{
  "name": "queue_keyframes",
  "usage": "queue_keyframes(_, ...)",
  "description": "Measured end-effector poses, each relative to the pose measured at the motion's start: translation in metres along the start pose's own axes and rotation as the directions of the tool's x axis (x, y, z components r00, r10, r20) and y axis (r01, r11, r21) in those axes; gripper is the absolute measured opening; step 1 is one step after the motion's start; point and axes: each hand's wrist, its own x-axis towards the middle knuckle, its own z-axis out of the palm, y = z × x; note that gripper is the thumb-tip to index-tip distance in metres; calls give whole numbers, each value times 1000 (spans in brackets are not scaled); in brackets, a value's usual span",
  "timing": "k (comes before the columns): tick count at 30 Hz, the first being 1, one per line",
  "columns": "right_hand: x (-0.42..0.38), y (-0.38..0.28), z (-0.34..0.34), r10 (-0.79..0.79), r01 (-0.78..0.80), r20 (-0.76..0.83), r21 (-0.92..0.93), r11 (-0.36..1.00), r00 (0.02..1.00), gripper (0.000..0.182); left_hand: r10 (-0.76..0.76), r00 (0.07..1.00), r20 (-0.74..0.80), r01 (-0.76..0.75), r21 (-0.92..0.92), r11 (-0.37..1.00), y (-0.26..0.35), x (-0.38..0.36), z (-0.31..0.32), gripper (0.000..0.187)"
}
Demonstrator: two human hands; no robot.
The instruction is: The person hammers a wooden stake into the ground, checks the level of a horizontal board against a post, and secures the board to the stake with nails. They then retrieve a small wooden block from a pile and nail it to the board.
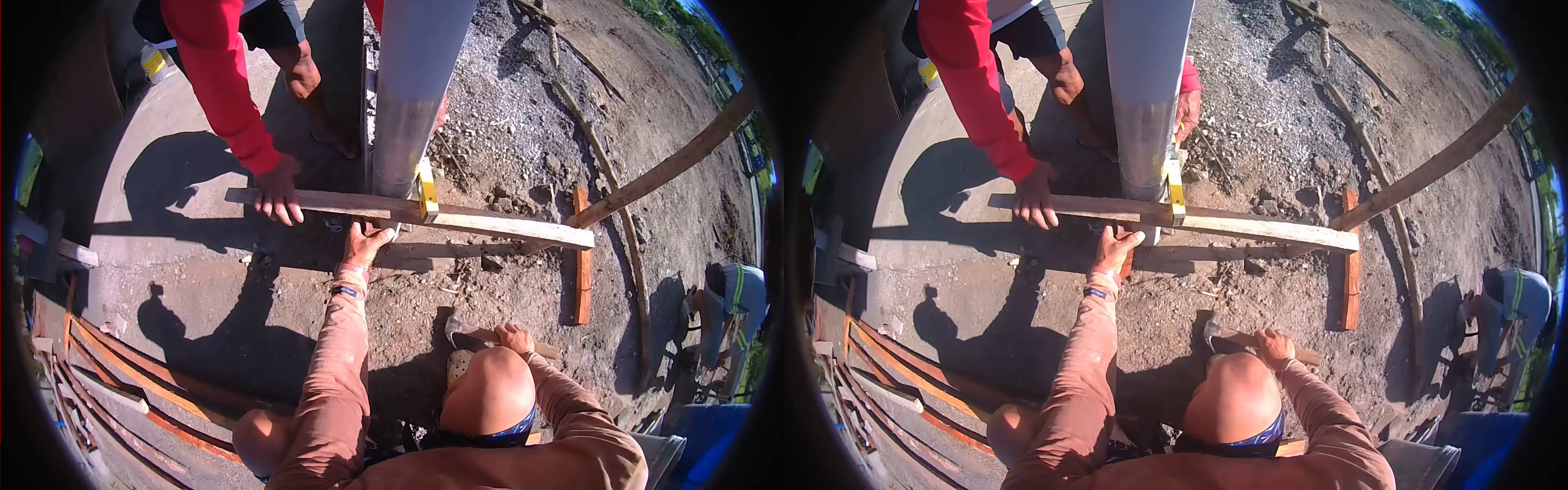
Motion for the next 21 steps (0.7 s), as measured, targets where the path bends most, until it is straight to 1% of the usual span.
queue_keyframes(1, 6, 6, 12, 28, -28, 6, -31, 999, 1000, 30, 38, 999, 34, -37, -49, 998, 5, 0, 1, 45)
queue_keyframes(2, 11, 8, 17, 17, -16, 43, -20, 1000, 999, 35, 72, 995, 67, -66, -96, 993, 7, -1, 1, 41)
queue_keyframes(3, 13, -3, 5, 24, -24, 37, -4, 1000, 999, 35, 73, 997, 10, -72, -54, 996, 5, 0, -1, 27)
queue_keyframes(5, 29, -31, -23, -65, 70, 45, -127, 989, 997, 45, 81, 997, -15, -81, -58, 995, -27, 19, -14, 23)
queue_keyframes(6, 48, -39, -27, -160, 164, -47, 76, 984, 986, 50, 52, 996, -78, -60, -115, 992, -16, 12, -4, 15)
queue_keyframes(7, 69, -47, -32, -232, 267, -156, 265, 927, 960, 55, 46, 993, -111, -60, -122, 991, -10, 8, 0, 15)
queue_keyframes(8, 88, -66, -52, -165, 180, -89, 692, 699, 982, 57, 40, 989, -145, -59, -129, 990, -5, 4, 3, 15)
queue_keyframes(9, 104, -88, -78, -143, 44, 0, 952, 303, 990, 60, 87, 981, -173, -102, -81, 991, -10, 7, 2, 13)
queue_keyframes(10, 117, -102, -96, -156, -37, 22, 995, -94, 988, 59, 46, 980, -193, -60, -65, 996, -5, 6, 4, 11)
queue_keyframes(11, 130, -111, -108, -183, -122, 38, 872, -473, 982, 59, 54, 975, -214, -59, -19, 998, -3, 5, 4, 8)
queue_keyframes(12, 146, -116, -111, -195, -97, -23, 806, -584, 981, 58, 61, 970, -235, -57, 27, 998, 1, 3, 5, 7)
queue_keyframes(13, 159, -120, -113, -200, -81, -80, 726, -683, 977, 57, 80, 970, -228, -77, 20, 997, 3, -1, 7, 9)
queue_keyframes(14, 161, -125, -124, -249, -125, -116, 624, -772, 962, 52, 93, 967, -238, -96, 1, 995, 0, 2, 5, 10)
queue_keyframes(15, 172, -128, -122, -267, -120, -177, 577, -808, 947, 47, 91, 968, -235, -105, -47, 993, -4, 2, 4, 8)
queue_keyframes(17, 181, -134, -117, -258, -133, -178, 515, -847, 950, 44, 206, 971, -120, -214, -60, 975, -6, -1, 2, 9)
queue_keyframes(18, 179, -136, -123, -280, -171, -162, 484, -858, 946, 45, 250, 968, -33, -250, 2, 968, -4, -3, 4, 19)
queue_keyframes(19, 181, -139, -123, -264, -166, -144, 481, -861, 954, 37, 227, 972, -52, -221, 98, 970, -6, -3, 2, 25)
queue_keyframes(21, 179, -141, -129, -219, -121, -139, 505, -855, 966, 33, 119, 989, -93, -112, 70, 991, -13, 1, -5, 26)
